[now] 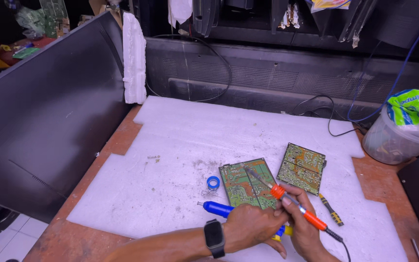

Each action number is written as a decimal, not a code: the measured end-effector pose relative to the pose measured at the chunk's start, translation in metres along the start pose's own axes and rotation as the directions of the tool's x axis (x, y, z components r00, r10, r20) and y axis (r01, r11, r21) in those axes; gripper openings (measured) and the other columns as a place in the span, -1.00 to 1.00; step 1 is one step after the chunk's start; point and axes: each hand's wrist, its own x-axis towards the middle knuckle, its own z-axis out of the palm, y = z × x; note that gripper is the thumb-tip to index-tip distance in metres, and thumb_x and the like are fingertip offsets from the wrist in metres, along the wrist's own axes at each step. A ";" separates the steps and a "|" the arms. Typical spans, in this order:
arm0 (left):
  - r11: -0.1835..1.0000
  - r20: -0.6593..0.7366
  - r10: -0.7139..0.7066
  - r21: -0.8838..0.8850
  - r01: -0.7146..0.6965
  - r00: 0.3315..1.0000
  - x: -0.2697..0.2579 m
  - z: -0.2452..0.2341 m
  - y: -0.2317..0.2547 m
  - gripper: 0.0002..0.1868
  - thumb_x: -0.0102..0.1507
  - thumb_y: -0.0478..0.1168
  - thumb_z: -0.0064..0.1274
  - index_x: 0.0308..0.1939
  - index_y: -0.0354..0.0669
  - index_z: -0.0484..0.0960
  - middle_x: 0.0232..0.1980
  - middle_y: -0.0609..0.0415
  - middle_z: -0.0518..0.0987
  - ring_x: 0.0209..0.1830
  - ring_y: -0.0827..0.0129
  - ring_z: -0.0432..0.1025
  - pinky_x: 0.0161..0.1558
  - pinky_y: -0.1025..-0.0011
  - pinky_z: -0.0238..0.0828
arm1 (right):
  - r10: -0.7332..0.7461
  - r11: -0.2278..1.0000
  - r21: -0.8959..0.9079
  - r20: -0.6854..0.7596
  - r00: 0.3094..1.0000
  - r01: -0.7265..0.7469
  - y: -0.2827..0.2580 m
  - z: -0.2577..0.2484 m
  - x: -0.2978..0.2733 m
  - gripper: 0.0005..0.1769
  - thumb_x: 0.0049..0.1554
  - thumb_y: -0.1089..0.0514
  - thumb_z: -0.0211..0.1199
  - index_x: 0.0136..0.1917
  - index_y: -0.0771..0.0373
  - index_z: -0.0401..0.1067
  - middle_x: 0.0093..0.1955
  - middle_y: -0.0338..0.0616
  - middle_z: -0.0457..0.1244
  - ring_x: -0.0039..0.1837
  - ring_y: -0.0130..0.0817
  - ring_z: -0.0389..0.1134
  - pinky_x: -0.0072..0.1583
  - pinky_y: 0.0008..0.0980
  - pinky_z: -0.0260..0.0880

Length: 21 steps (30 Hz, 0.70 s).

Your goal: The person uses a soldering iron and a desoldering pump to work on a green circuit board placed on a white foam mat. They repeatedly apply the soldering iron to the board's surface and use the pump to remove material, while a second circuit board rests nearby.

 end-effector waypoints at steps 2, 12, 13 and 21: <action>0.997 0.020 -0.001 -0.079 0.003 1.000 0.001 -0.006 -0.005 -0.28 -0.10 0.40 -0.22 -0.21 -0.13 0.31 -0.56 0.15 0.40 -0.77 0.30 0.32 -0.84 0.32 0.15 | -0.010 0.999 -0.031 -0.001 1.000 0.010 -0.011 0.004 -0.003 -0.61 -0.01 0.18 0.02 0.09 0.36 0.30 -0.33 0.04 0.17 -0.27 -0.30 0.19 -0.14 -0.44 0.19; 0.957 -0.092 -0.021 -0.290 -0.006 0.996 -0.013 -0.004 -0.071 -0.77 0.20 0.02 -0.05 -0.24 0.04 0.34 -0.60 0.32 0.36 -0.76 0.59 0.21 -0.84 0.70 0.06 | -0.287 0.949 0.119 -0.067 0.956 0.293 -0.021 -0.038 0.030 -0.65 0.09 0.21 -0.12 0.14 0.37 0.16 -0.33 0.04 0.21 -0.07 -0.05 0.33 0.10 -0.29 0.29; 0.956 -0.094 -0.026 -0.292 -0.002 0.995 -0.013 -0.001 -0.072 -0.77 0.20 0.02 -0.05 -0.24 0.04 0.34 -0.60 0.32 0.36 -0.76 0.59 0.21 -0.84 0.70 0.06 | -0.285 0.950 0.115 -0.063 0.956 0.291 -0.018 -0.038 0.034 -0.65 0.09 0.21 -0.12 0.14 0.37 0.16 -0.33 0.04 0.21 -0.07 -0.05 0.33 0.10 -0.29 0.29; 0.394 -0.035 -0.702 -0.852 0.346 0.712 -0.012 0.010 -0.107 -0.65 0.11 -0.07 0.04 -0.15 -0.09 0.30 -0.51 0.27 0.28 -0.67 0.61 0.14 -0.71 0.64 0.14 | -0.292 0.864 -0.469 -0.172 0.941 0.182 0.052 -0.012 0.043 -0.55 -0.21 0.00 0.27 -0.03 0.12 0.37 -0.06 -0.15 0.30 -0.05 -0.37 0.32 -0.08 -0.42 0.33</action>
